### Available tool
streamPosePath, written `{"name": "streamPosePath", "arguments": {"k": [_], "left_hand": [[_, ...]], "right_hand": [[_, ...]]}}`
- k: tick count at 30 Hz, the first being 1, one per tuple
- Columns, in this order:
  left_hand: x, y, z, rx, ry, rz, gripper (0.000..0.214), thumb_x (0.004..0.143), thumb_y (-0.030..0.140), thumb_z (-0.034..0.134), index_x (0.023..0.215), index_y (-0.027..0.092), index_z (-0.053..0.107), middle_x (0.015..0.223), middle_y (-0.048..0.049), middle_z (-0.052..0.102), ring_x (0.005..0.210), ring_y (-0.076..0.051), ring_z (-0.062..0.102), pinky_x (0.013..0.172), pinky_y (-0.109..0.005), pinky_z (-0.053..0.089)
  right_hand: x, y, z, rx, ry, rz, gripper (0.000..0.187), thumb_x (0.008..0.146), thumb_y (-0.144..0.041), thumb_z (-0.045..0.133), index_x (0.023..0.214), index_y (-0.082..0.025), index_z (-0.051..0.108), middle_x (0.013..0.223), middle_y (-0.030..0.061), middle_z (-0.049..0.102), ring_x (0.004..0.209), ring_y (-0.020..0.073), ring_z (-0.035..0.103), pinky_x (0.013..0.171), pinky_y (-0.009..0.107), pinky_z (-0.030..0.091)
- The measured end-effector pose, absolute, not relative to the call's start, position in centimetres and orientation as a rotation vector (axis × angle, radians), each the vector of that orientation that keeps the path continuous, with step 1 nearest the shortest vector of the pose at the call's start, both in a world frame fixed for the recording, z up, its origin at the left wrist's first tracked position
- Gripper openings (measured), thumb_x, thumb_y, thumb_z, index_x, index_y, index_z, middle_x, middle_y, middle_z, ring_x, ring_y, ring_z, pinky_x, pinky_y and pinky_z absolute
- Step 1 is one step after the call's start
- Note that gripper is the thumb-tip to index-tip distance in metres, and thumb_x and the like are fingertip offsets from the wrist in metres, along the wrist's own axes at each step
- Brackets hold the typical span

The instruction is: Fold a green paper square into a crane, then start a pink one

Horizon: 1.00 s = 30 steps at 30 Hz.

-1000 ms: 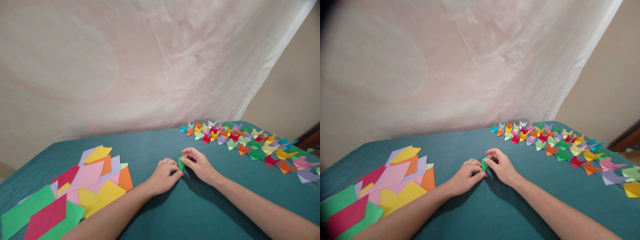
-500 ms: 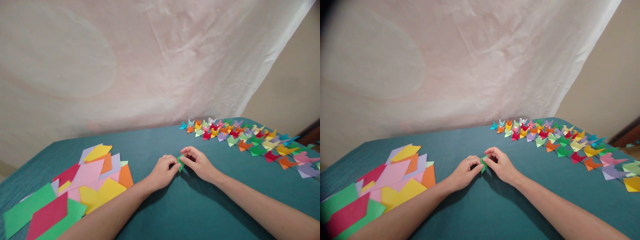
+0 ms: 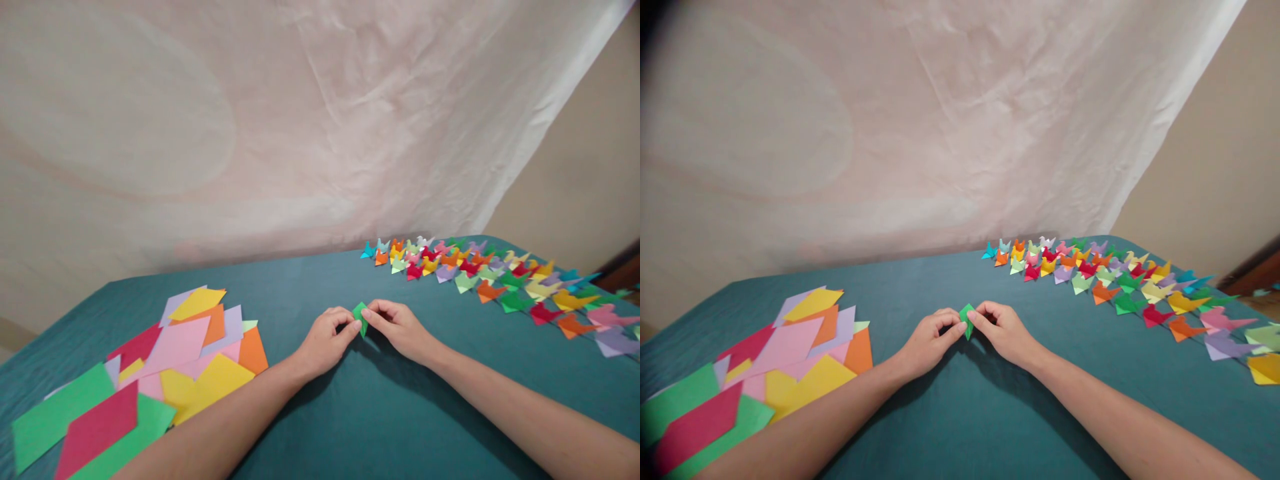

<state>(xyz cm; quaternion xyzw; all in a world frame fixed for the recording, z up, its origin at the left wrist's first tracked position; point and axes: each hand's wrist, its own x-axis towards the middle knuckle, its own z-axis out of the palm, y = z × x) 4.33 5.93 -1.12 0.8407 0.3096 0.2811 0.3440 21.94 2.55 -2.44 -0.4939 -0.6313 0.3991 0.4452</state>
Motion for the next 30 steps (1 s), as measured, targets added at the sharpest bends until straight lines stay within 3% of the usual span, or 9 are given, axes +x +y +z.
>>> {"name": "streamPosePath", "arguments": {"k": [10, 30], "left_hand": [[4.56, 5.61, -1.08, 2.221, 0.833, 0.699, 0.016, 0.079, 0.024, 0.058, 0.065, 0.017, 0.058, 0.074, 0.0002, 0.061, 0.076, -0.015, 0.055, 0.075, -0.026, 0.039], [4.37, 5.45, -1.12, 2.265, 0.836, 0.685, 0.012, 0.078, 0.02, 0.058, 0.066, 0.017, 0.058, 0.074, -0.0008, 0.062, 0.078, -0.016, 0.055, 0.075, -0.027, 0.039]], "right_hand": [[21.78, 2.34, -2.43, -1.225, -1.549, 0.955, 0.026, 0.084, -0.038, 0.051, 0.071, -0.016, 0.056, 0.064, -0.0018, 0.052, 0.061, 0.0112, 0.044, 0.061, 0.024, 0.038], [21.67, 2.22, -2.04, -1.245, -1.623, 0.991, 0.023, 0.079, -0.04, 0.058, 0.079, -0.016, 0.058, 0.067, -0.0024, 0.053, 0.061, 0.0109, 0.046, 0.056, 0.023, 0.037]]}}
